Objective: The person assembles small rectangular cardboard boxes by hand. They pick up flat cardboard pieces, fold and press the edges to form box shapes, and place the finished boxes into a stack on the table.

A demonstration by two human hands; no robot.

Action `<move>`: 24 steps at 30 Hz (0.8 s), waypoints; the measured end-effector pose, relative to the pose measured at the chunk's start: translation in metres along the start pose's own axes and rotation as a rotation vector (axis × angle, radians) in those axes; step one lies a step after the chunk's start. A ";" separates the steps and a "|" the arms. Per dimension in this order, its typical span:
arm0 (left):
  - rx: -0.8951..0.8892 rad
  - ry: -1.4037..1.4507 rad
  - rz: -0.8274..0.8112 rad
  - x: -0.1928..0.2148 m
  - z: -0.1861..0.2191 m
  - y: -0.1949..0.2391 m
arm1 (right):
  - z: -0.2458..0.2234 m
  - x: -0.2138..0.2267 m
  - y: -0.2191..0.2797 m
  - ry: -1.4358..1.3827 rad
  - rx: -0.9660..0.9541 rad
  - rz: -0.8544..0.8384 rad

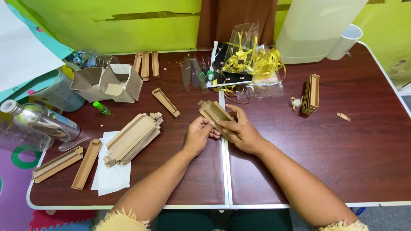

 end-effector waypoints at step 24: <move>0.058 0.233 0.008 0.004 0.002 -0.003 | 0.025 -0.003 0.006 -0.142 -0.230 0.083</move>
Point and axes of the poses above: each hand's wrist, its own y-axis away from the middle knuckle, its own x-axis out of the back of the hand, z = x × y, the point moved 2 cm from there along -y, towards the middle knuckle, and after that the axes turned 9 degrees about z, right-handed, at the moved point
